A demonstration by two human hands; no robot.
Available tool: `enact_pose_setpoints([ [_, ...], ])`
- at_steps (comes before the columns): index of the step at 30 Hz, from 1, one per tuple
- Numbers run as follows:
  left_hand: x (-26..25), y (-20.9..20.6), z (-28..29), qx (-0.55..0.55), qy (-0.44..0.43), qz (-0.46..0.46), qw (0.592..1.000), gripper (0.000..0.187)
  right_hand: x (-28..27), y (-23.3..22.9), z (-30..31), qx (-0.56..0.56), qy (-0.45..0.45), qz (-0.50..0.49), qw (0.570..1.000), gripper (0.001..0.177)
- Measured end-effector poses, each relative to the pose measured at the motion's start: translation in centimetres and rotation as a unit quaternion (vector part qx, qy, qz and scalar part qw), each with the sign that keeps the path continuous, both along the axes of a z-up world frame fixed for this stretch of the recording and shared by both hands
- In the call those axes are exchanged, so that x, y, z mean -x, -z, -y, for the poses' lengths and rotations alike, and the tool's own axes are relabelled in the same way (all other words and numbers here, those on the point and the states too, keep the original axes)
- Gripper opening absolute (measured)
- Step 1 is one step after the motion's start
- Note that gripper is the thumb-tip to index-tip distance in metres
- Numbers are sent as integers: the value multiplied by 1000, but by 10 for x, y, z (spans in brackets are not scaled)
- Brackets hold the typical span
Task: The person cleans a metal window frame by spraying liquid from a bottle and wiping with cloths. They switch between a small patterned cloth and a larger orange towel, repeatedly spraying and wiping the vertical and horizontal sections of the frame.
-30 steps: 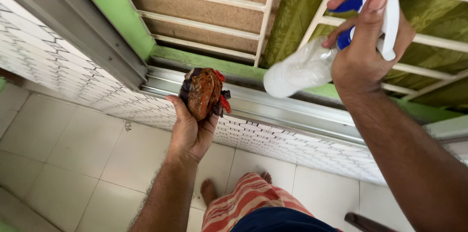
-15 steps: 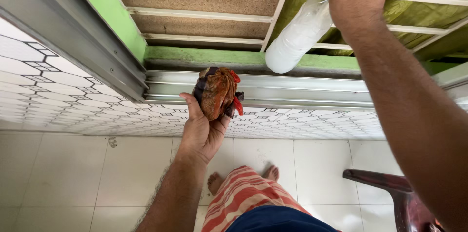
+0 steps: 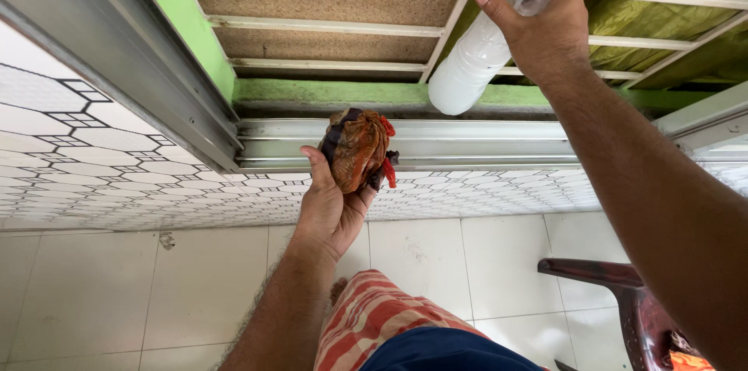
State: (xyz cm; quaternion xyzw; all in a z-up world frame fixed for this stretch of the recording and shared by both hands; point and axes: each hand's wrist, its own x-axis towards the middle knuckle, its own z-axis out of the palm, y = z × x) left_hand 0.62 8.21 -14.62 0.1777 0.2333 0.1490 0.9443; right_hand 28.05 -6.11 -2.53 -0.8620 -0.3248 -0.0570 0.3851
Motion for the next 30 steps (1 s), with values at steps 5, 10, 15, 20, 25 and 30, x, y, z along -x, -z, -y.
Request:
enact_pose_setpoints([
  [5, 2, -11, -2, -21, 10, -41, 999, 90, 3, 5, 5, 4, 62, 44, 997, 73],
  [10, 6, -26, -3, -57, 18, -72, 996, 89, 8, 25, 24, -86, 48, 266, 959, 59],
  [15, 2, -27, 16, -68, 40, -109, 991, 85, 24, 65, 62, -288, -51, 83, 953, 20],
  [20, -16, -24, 62, -91, 115, -122, 982, 82, 75, 89, 91, -94, 2, -314, 945, 41],
  [25, -31, -26, 116, -140, 184, -137, 963, 82, 105, 77, 120, -57, -116, -636, 761, 74],
  [30, -43, -22, 167, -170, 210, -156, 950, 89, 106, 73, 157, -61, -121, -693, 709, 67],
])
